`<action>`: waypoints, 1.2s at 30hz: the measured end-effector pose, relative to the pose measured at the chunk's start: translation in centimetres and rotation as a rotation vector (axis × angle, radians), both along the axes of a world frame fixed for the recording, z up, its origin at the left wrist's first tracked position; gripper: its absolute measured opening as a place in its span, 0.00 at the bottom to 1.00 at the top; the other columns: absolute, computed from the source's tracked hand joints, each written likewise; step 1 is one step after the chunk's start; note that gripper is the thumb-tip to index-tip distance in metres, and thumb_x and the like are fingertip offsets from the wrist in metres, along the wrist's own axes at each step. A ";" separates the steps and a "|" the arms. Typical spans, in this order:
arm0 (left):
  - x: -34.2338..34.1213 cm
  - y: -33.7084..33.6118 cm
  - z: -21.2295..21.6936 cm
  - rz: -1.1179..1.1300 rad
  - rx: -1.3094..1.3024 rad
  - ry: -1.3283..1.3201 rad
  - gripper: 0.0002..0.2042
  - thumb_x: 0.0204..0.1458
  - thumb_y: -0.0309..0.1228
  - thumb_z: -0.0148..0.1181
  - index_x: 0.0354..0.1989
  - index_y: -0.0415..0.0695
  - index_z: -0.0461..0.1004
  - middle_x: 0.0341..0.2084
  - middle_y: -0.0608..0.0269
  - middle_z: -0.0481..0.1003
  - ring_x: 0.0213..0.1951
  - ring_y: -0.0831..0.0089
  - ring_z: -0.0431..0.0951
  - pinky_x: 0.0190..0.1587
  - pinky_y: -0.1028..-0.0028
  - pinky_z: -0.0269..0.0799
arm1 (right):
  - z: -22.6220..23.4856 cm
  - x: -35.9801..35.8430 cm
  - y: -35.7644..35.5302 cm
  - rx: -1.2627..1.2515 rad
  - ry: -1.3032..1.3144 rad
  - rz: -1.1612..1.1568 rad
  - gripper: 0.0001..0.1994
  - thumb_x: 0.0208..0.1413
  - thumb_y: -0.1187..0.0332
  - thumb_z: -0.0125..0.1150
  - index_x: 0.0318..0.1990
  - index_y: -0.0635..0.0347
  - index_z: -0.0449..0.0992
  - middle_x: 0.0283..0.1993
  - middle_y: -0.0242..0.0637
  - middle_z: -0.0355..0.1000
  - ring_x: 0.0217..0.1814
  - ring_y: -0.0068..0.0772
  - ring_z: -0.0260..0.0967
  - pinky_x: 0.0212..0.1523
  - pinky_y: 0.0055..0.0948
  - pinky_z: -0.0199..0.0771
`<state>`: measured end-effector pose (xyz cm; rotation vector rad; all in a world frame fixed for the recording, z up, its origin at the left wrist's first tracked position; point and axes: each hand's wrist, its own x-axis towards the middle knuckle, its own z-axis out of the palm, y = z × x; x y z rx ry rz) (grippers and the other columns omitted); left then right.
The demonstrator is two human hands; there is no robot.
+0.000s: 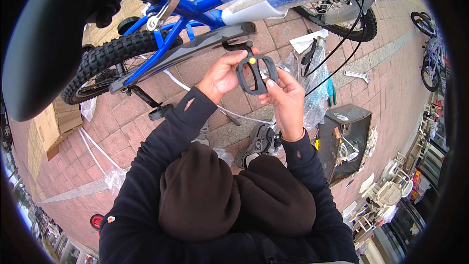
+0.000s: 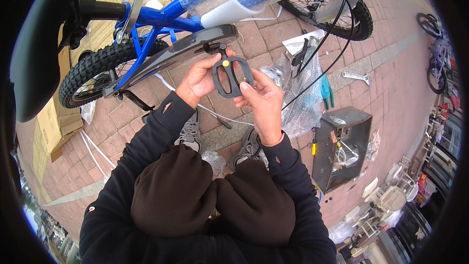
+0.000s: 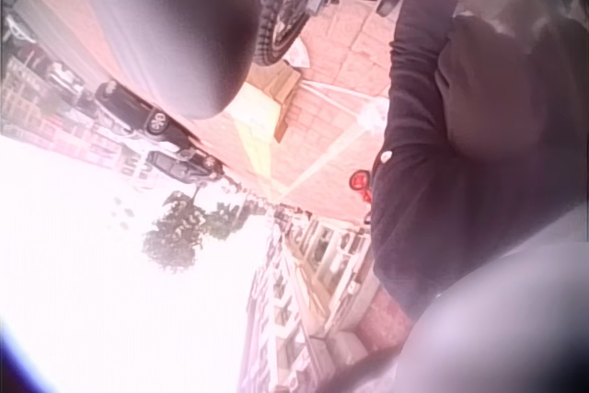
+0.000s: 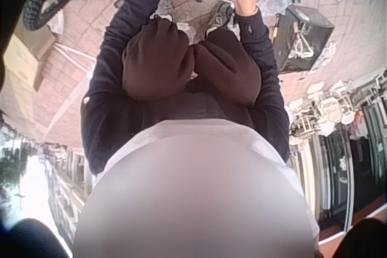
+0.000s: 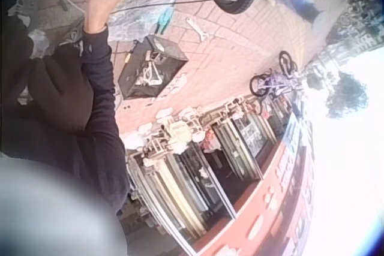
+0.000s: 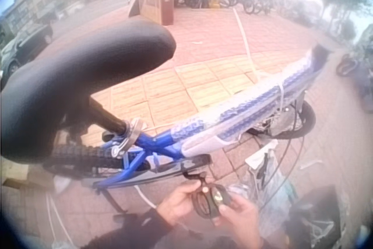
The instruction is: The person attaches the bicycle seat to the frame and tightens it. Then they unwrap and install both pedals onto the crank arms, securing them with a wrench. Finally, they handle the handlebar assembly and front wheel.
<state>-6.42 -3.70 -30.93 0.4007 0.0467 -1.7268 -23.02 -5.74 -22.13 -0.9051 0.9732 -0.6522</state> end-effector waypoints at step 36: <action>0.7 0.1 0.4 -0.029 0.057 0.055 0.22 0.52 0.26 0.54 0.55 0.32 0.60 0.45 0.55 0.71 0.49 0.61 0.71 0.55 0.65 0.63 | -0.2 -0.3 -0.6 0.115 -0.085 0.065 0.20 0.54 0.75 0.55 0.55 0.69 0.63 0.39 0.37 0.72 0.28 0.25 0.73 0.27 0.19 0.74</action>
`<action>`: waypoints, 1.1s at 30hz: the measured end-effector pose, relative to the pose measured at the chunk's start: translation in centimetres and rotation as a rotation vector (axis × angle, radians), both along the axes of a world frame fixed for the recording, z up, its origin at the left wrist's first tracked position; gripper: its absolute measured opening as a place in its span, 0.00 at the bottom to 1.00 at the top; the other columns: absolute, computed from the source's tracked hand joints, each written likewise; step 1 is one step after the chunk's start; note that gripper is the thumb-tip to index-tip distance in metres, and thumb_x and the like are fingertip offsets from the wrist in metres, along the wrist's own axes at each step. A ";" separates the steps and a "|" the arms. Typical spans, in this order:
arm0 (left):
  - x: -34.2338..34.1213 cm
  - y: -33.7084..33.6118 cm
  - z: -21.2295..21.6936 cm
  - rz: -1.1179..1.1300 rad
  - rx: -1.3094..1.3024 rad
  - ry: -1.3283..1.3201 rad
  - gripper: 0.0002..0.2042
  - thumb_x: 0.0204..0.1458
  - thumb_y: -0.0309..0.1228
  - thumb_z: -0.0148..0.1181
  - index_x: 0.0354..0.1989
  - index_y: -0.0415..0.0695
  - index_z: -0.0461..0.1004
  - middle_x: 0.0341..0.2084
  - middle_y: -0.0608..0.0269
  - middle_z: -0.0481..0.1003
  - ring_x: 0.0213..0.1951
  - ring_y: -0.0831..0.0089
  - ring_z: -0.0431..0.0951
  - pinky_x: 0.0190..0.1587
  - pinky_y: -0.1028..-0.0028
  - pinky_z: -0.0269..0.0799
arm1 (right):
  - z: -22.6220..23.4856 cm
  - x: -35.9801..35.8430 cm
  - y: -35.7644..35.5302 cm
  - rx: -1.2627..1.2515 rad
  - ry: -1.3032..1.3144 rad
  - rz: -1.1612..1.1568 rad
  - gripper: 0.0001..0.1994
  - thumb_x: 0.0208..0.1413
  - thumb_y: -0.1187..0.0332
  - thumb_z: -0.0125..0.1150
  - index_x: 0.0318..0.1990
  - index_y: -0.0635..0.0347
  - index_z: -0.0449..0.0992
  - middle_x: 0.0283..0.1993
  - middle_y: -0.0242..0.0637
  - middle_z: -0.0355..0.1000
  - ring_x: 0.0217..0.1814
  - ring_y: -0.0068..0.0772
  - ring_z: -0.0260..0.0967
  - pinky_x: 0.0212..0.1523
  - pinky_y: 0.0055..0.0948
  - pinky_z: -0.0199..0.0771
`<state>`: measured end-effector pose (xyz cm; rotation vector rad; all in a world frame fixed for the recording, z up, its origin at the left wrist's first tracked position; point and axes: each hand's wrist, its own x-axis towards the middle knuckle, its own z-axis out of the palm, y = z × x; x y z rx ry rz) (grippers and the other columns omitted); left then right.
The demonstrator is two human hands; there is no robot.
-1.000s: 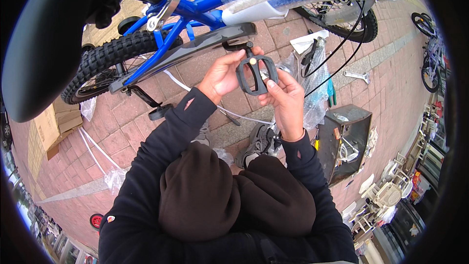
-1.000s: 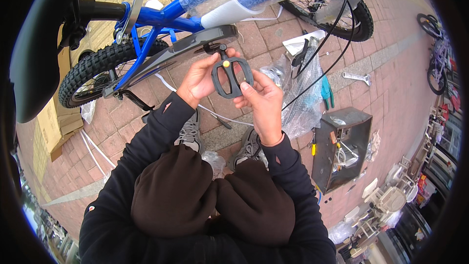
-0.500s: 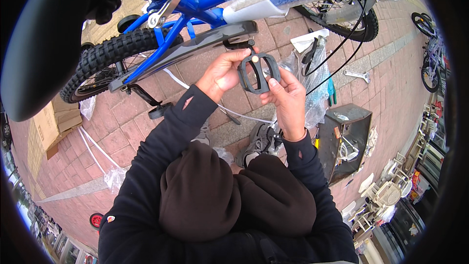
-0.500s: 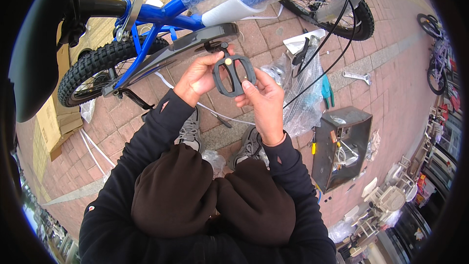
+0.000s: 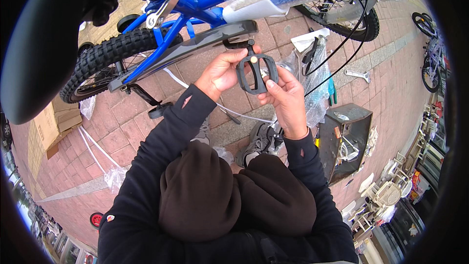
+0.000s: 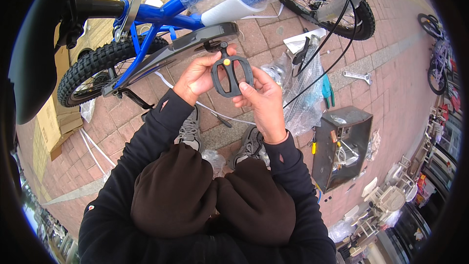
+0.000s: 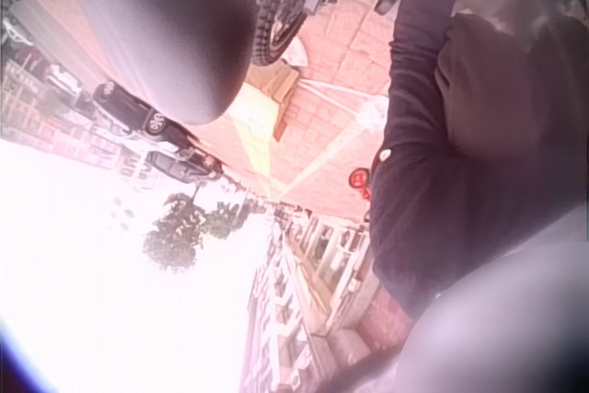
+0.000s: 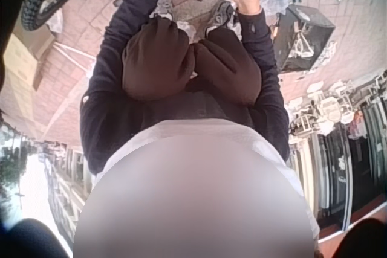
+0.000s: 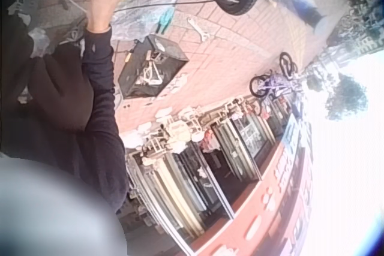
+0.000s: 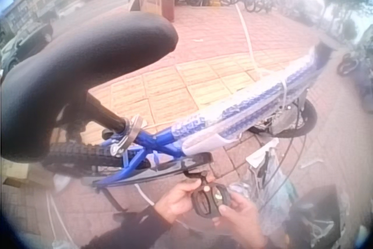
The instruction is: The person attaches the bicycle seat to the frame and tightens it. Then they unwrap and install both pedals onto the crank arms, securing them with a wrench. Finally, they handle the handlebar assembly and front wheel.
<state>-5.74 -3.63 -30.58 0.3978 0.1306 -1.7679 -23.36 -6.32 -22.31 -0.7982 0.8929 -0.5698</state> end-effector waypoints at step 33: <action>-0.6 -0.4 -0.1 0.028 0.005 0.027 0.28 0.51 0.27 0.58 0.59 0.34 0.54 0.42 0.55 0.73 0.47 0.62 0.71 0.55 0.64 0.64 | -0.5 0.0 -0.7 -0.037 0.068 0.066 0.21 0.52 0.76 0.56 0.54 0.68 0.65 0.38 0.36 0.73 0.27 0.24 0.72 0.26 0.18 0.74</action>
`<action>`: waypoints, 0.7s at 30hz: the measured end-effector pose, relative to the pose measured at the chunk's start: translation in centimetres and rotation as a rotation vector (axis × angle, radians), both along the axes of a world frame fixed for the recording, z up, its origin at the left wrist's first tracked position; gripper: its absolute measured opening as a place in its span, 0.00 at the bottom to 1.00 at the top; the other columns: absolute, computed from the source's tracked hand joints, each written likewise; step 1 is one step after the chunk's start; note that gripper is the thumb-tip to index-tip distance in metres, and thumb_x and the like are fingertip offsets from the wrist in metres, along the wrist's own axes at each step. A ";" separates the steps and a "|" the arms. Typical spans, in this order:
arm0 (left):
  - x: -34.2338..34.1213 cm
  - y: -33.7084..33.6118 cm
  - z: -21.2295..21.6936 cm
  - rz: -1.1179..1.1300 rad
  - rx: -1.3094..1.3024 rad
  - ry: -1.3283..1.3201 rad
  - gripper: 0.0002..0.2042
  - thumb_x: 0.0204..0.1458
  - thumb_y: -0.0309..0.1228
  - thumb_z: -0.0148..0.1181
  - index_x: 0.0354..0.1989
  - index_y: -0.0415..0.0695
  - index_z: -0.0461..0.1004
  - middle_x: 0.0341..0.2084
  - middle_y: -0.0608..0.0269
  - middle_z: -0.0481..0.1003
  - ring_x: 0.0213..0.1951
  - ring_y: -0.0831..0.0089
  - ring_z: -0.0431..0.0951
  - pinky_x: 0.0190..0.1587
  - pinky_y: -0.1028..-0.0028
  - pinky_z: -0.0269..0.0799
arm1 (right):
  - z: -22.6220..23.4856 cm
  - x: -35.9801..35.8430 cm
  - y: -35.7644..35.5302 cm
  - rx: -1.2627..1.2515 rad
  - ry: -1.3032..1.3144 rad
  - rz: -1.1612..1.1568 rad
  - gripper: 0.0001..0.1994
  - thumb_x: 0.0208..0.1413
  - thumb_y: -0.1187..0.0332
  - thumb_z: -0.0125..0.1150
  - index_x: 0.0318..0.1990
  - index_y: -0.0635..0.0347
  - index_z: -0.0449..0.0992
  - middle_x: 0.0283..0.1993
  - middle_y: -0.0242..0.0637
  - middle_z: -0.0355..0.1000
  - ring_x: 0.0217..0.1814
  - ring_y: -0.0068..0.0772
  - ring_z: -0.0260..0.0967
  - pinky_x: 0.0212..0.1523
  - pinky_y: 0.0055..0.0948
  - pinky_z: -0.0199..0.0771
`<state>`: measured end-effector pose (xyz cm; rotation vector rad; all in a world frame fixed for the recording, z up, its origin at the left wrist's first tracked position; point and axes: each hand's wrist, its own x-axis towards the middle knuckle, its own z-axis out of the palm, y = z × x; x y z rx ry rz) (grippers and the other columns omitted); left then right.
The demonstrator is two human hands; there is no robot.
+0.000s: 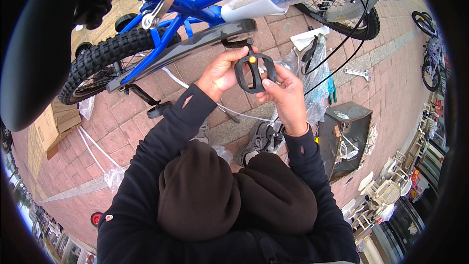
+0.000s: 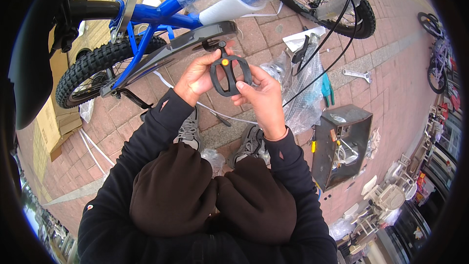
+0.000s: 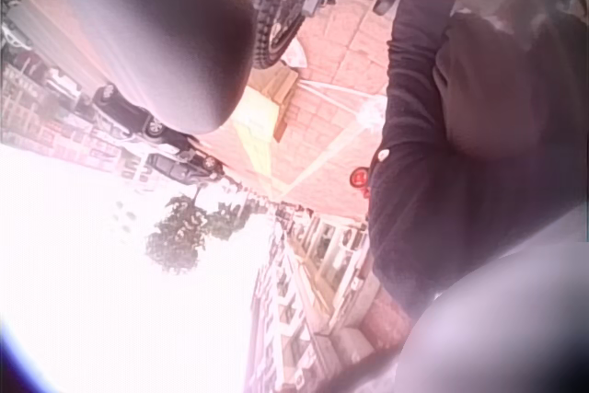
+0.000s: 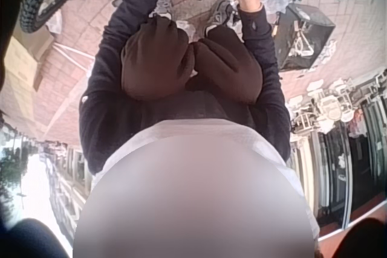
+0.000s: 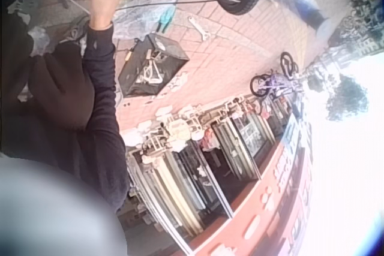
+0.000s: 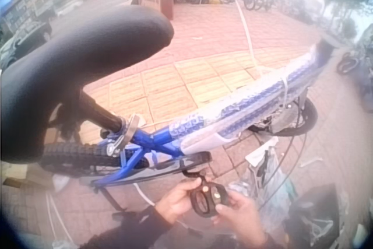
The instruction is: The person attaches the bicycle seat to the frame and tightens it. Then they unwrap and install both pedals onto the crank arms, securing them with a wrench. Finally, they handle the handlebar assembly and front wheel.
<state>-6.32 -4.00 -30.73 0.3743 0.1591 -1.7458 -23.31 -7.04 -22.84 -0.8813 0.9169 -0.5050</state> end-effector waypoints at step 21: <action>-0.1 0.1 0.2 0.007 -0.053 0.017 0.29 0.50 0.28 0.58 0.59 0.33 0.54 0.45 0.56 0.71 0.52 0.63 0.68 0.58 0.64 0.61 | 0.1 0.1 0.2 0.028 -0.054 -0.045 0.20 0.52 0.77 0.56 0.54 0.70 0.65 0.37 0.35 0.70 0.26 0.25 0.72 0.25 0.19 0.75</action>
